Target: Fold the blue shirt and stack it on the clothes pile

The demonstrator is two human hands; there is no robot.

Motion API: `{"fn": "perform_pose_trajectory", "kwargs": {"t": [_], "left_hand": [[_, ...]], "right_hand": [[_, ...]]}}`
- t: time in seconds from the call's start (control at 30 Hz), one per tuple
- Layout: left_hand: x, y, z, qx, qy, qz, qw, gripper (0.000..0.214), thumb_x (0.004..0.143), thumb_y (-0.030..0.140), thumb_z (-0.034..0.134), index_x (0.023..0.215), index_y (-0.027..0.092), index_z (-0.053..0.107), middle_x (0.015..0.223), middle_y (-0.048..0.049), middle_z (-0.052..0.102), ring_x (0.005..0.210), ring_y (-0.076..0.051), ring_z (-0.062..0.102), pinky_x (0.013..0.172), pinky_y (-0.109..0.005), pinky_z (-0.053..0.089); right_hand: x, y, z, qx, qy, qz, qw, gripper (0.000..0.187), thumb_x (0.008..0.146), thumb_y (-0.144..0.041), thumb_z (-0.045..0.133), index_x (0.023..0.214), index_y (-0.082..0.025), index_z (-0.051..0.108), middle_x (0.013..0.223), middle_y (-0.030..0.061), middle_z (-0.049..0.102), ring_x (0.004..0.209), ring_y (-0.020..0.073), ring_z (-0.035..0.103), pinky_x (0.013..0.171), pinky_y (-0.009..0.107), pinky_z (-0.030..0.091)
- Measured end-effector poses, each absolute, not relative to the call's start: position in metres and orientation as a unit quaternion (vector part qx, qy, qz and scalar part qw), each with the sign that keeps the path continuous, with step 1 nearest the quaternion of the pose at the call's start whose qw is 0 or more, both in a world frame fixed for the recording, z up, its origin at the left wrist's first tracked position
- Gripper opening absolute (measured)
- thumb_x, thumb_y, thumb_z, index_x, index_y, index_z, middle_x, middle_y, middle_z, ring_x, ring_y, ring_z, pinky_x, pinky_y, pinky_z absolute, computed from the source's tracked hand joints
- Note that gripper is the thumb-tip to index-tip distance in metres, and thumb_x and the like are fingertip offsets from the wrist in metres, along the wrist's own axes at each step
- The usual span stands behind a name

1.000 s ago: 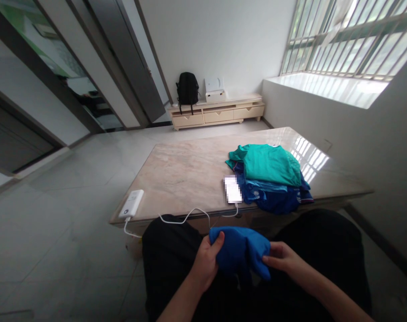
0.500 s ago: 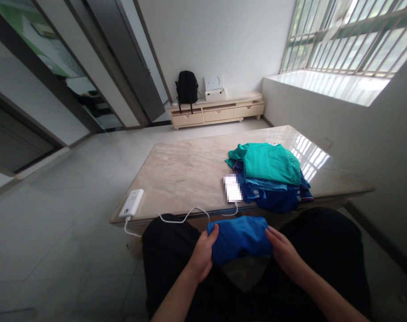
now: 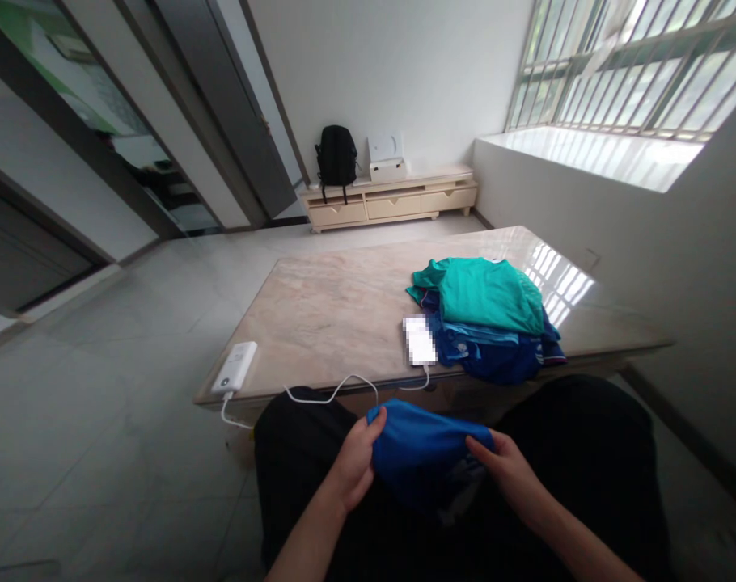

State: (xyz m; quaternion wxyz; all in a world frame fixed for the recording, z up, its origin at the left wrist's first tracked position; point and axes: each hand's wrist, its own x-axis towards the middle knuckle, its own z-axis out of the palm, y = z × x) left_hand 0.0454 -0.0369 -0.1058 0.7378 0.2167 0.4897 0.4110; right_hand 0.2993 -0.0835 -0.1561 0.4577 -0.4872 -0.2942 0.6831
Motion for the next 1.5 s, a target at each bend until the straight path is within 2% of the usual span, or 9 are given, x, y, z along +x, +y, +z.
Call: {"fn": "perform_pose_trajectory", "kwargs": {"t": [0.13,0.33,0.5,0.63,0.73,0.97,1.17,1.37,1.5], "left_hand": [[0.036,-0.03,-0.129,0.237,0.513,0.372,0.736,0.039,0.08,0.048,0.086,0.088,0.013,0.072,0.079,-0.0072,0.077,0.067,-0.019,0.071,0.066,-0.029,0.057],[0.037,-0.026,-0.147,0.232,0.499,0.401,0.732,0.037,0.073,0.039,0.092,0.091,0.013,0.073,0.084,-0.007,0.077,0.077,-0.019,0.072,0.081,-0.03,0.056],[0.038,-0.027,-0.148,0.259,0.48,0.418,0.726,0.046,0.065,0.036,0.097,0.096,0.012,0.073,0.088,-0.0066,0.077,0.082,-0.02,0.071,0.082,-0.029,0.054],[0.04,-0.027,-0.151,0.278,0.469,0.429,0.72,0.049,0.063,0.037,0.098,0.098,0.013,0.073,0.091,-0.0061,0.077,0.083,-0.019,0.071,0.084,-0.03,0.054],[0.041,-0.026,-0.156,0.29,0.465,0.43,0.718,0.048,0.064,0.037,0.098,0.097,0.012,0.073,0.089,-0.0062,0.077,0.081,-0.019,0.07,0.082,-0.03,0.053],[0.043,-0.027,-0.159,0.312,0.458,0.428,0.714,0.045,0.067,0.037,0.097,0.097,0.01,0.076,0.088,-0.0086,0.078,0.077,-0.018,0.069,0.078,-0.028,0.053],[0.043,-0.031,-0.148,0.313,0.443,0.454,0.706,0.039,0.076,0.038,0.091,0.102,0.013,0.076,0.093,-0.0078,0.079,0.081,-0.018,0.07,0.081,-0.028,0.054],[0.044,-0.027,-0.152,0.298,0.491,0.482,0.662,0.042,0.072,0.043,0.092,0.097,0.012,0.076,0.092,-0.0093,0.08,0.081,-0.021,0.072,0.079,-0.03,0.055],[0.045,-0.025,-0.158,0.3,0.526,0.488,0.628,0.051,0.071,0.044,0.092,0.105,0.013,0.07,0.09,-0.0099,0.081,0.081,-0.023,0.073,0.08,-0.031,0.054]], "right_hand": [[0.303,-0.078,-0.152,-0.555,-0.324,0.599,0.477,0.044,0.072,-0.057,0.088,0.083,-0.015,0.08,0.075,0.0052,0.075,0.07,0.0217,0.065,0.069,0.032,0.05],[0.301,-0.076,-0.158,-0.542,-0.308,0.587,0.516,0.045,0.07,-0.054,0.09,0.093,-0.016,0.081,0.084,0.0066,0.077,0.085,0.0266,0.068,0.081,0.036,0.052],[0.308,-0.078,-0.162,-0.55,-0.246,0.612,0.512,0.047,0.066,-0.046,0.094,0.099,-0.016,0.079,0.088,0.0058,0.078,0.081,0.0237,0.07,0.071,0.03,0.054],[0.311,-0.077,-0.165,-0.559,-0.184,0.644,0.488,0.043,0.069,-0.046,0.092,0.096,-0.018,0.074,0.076,0.0004,0.074,0.064,0.0169,0.067,0.054,0.024,0.047],[0.31,-0.073,-0.169,-0.553,-0.147,0.666,0.478,0.043,0.071,-0.048,0.091,0.096,-0.019,0.07,0.07,-0.0014,0.071,0.059,0.0161,0.066,0.052,0.025,0.048],[0.306,-0.068,-0.183,-0.55,-0.046,0.744,0.378,0.068,0.08,-0.044,0.084,0.139,-0.022,0.058,0.083,0.0031,0.078,0.068,0.0251,0.075,0.061,0.035,0.057],[0.314,-0.066,-0.188,-0.577,-0.139,0.673,0.44,0.088,0.075,-0.047,0.088,0.151,-0.022,0.052,0.093,0.003,0.08,0.076,0.0223,0.075,0.068,0.033,0.06],[0.319,-0.065,-0.173,-0.633,-0.295,0.518,0.494,0.055,0.069,-0.053,0.09,0.114,-0.022,0.08,0.111,0.0055,0.08,0.109,0.0312,0.07,0.091,0.037,0.058],[0.327,-0.057,-0.166,-0.644,-0.367,0.473,0.475,0.047,0.068,-0.056,0.089,0.102,-0.024,0.084,0.104,0.0065,0.081,0.105,0.0336,0.071,0.095,0.043,0.056]]}}
